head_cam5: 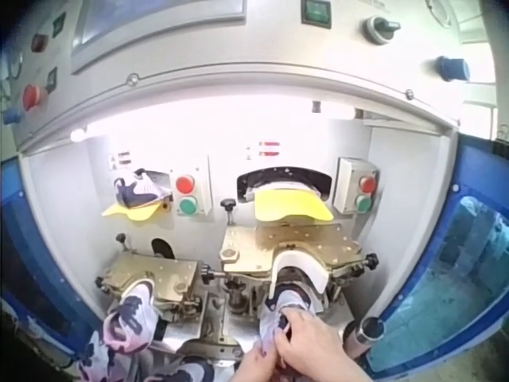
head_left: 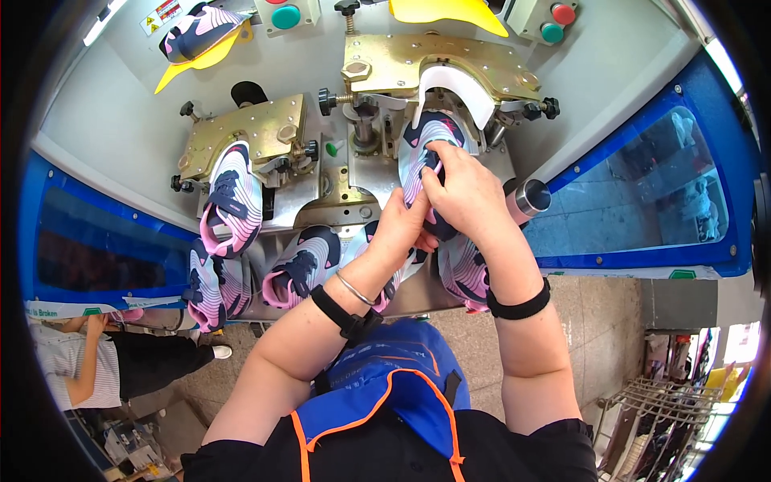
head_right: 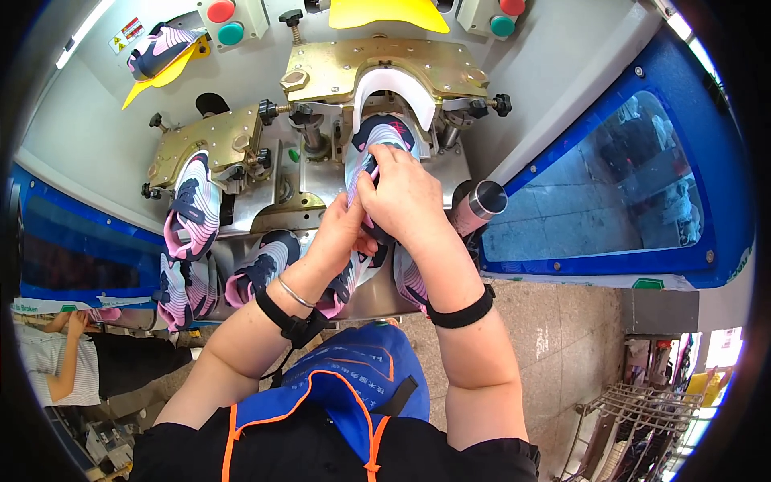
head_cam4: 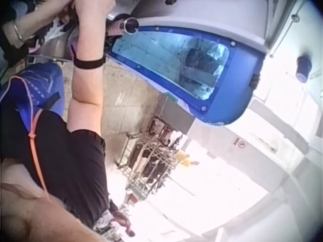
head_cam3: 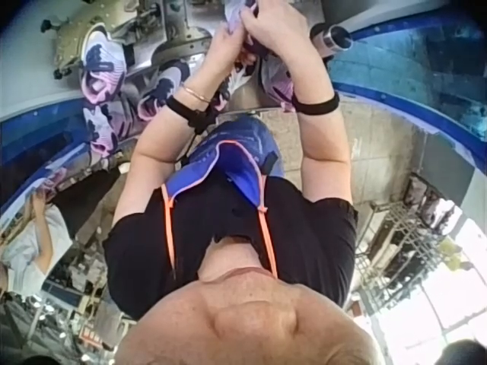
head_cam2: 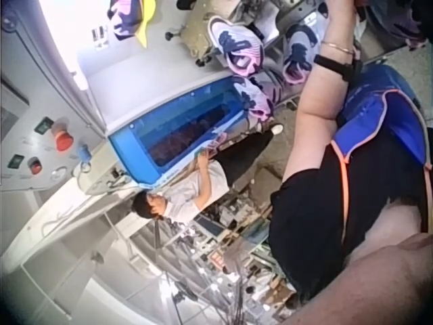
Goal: Operating a shoe-lasting or molding machine to shape the heels and uppers of athletic shoes.
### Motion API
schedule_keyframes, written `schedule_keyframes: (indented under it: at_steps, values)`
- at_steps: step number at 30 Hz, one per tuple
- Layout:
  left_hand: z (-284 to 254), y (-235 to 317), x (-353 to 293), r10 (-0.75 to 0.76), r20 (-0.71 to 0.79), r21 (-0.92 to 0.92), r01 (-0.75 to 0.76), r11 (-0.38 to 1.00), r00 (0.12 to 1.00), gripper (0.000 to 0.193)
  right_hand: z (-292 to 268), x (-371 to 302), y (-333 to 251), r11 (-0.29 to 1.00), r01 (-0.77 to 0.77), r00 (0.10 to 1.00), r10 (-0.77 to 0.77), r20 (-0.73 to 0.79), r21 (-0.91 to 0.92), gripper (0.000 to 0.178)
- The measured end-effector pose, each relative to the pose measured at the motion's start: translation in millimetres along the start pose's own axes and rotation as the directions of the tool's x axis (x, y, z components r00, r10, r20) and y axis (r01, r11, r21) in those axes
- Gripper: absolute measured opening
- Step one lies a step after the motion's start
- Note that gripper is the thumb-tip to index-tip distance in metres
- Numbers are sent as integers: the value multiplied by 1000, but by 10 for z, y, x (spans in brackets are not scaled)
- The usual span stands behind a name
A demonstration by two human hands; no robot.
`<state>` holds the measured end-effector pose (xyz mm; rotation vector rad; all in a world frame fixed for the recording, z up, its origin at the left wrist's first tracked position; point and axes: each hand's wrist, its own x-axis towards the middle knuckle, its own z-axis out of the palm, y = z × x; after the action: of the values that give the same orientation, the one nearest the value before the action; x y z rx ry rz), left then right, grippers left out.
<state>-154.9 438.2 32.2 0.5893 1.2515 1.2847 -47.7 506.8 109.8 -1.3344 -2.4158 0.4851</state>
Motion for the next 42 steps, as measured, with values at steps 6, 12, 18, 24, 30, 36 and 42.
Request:
schedule_keyframes:
  at_steps: [6, 12, 18, 24, 30, 36, 42]
  values:
    - [-2, -27, 0, -27, -16, 9, 27, 1000, 1000, 49, 50, 0, 42, 1000, 31, 999, -31, -18, 1, 47]
    - [-22, -22, 3, -26, -1, 58, 26, 998, 1000, 46, 98, -13, 77, 999, 34, 999, -35, -38, -11, 47]
    - [-27, -35, 1, -69, -58, 75, 74, 994, 996, 44, 159, -37, 119, 998, 65, 996, -66, -66, -24, 47]
    - [43, -147, -139, -5, -97, -11, 4, 1000, 995, 42, 253, -80, 263, 991, 134, 985, -132, -109, 8, 46]
    - [30, -274, -143, -126, -111, -122, 113, 986, 986, 36, 337, -108, 348, 977, 215, 966, -212, -148, 2, 47]
    - [24, -393, -111, -111, -115, -94, 101, 990, 987, 37, 360, -143, 371, 971, 239, 961, -237, -140, -1, 49]
    - [9, -488, -55, -122, -129, -77, 112, 991, 984, 36, 416, -202, 389, 965, 261, 958, -258, -124, 2, 51]
